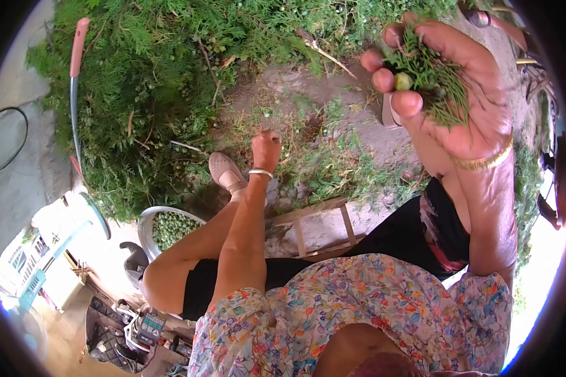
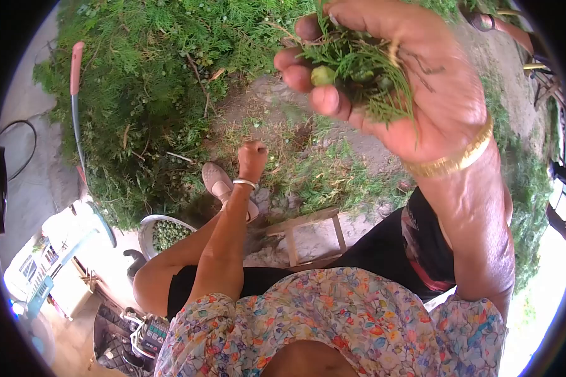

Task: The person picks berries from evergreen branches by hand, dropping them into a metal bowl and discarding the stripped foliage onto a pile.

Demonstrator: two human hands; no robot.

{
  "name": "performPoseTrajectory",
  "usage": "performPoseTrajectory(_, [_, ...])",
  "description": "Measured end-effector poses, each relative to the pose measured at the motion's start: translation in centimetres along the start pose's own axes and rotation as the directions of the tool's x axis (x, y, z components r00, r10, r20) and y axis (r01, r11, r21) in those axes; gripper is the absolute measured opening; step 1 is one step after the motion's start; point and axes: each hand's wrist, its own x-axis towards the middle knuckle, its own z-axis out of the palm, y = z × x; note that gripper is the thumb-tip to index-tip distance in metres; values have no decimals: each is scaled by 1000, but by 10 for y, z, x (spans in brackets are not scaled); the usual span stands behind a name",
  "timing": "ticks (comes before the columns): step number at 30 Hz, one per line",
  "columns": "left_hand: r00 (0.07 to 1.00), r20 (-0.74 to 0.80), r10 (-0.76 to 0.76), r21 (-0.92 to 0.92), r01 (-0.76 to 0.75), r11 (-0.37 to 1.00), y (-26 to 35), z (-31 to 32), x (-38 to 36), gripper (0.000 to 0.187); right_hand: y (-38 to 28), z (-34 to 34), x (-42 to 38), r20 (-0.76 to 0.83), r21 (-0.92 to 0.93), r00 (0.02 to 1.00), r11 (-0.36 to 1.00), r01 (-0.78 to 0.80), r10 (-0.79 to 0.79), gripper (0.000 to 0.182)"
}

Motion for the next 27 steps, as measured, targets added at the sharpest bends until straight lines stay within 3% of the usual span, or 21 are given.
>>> performPoseTrajectory(1, [996,62,-70,83,65,994,-5,8,-7,7,1,2,0,22,-13,1000,1000,-12,12,30])
performPoseTrajectory(2, [983,117,-142,167,122,978,-9,16,-12,11,13,8,-1,-39,136,998,990,48,-43,29])
performPoseTrajectory(3, [982,125,-142,159,121,980,-8,21,-15,11,13,2,1,-50,132,998,990,50,-44,29])
performPoseTrajectory(5, [969,134,-209,283,165,945,-8,28,-21,19,14,-10,3,161,49,984,996,73,-80,29])
performPoseTrajectory(7, [943,190,-272,283,213,935,-9,28,-18,26,16,-2,5,168,67,984,996,55,-65,29])
performPoseTrajectory(9, [917,242,-318,256,256,932,-12,30,-17,24,16,13,0,-77,153,996,986,64,-53,29])
performPoseTrajectory(13, [945,253,-206,430,81,899,-4,32,-25,14,18,7,2,-66,173,998,984,34,-23,30])
performPoseTrajectory(15, [965,222,-140,450,25,893,-6,30,-27,10,24,-8,4,95,69,990,993,97,-103,30])
performPoseTrajectory(17, [968,87,-234,204,213,956,-18,28,-24,9,23,-4,1,147,-14,984,994,106,-103,30])
performPoseTrajectory(18, [920,30,-390,-42,391,919,-42,35,-25,7,22,1,0,199,-95,974,988,125,-104,30])
performPoseTrajectory(19, [920,31,-391,-37,392,919,-48,33,-26,7,21,8,-1,199,-91,974,988,124,-104,30])
performPoseTrajectory(21, [884,-111,-454,-148,437,887,-55,27,-28,9,18,18,-3,-91,96,996,995,32,-23,31])
performPoseTrajectory(22, [852,-78,-518,-122,508,853,-40,21,-30,11,16,14,-4,-87,99,996,995,31,-22,31])
performPoseTrajectory(24, [879,-114,-463,-64,459,886,-23,24,-35,11,8,4,-4,-30,-105,999,994,-17,14,31])
performPoseTrajectory(25, [903,-142,-406,-5,410,912,-18,28,-38,11,8,2,-5,-32,-104,999,994,-16,13,31])
performPoseTrajectory(27, [901,-65,-429,13,431,902,-16,40,-44,12,7,1,-6,-28,-105,999,994,-23,20,30])
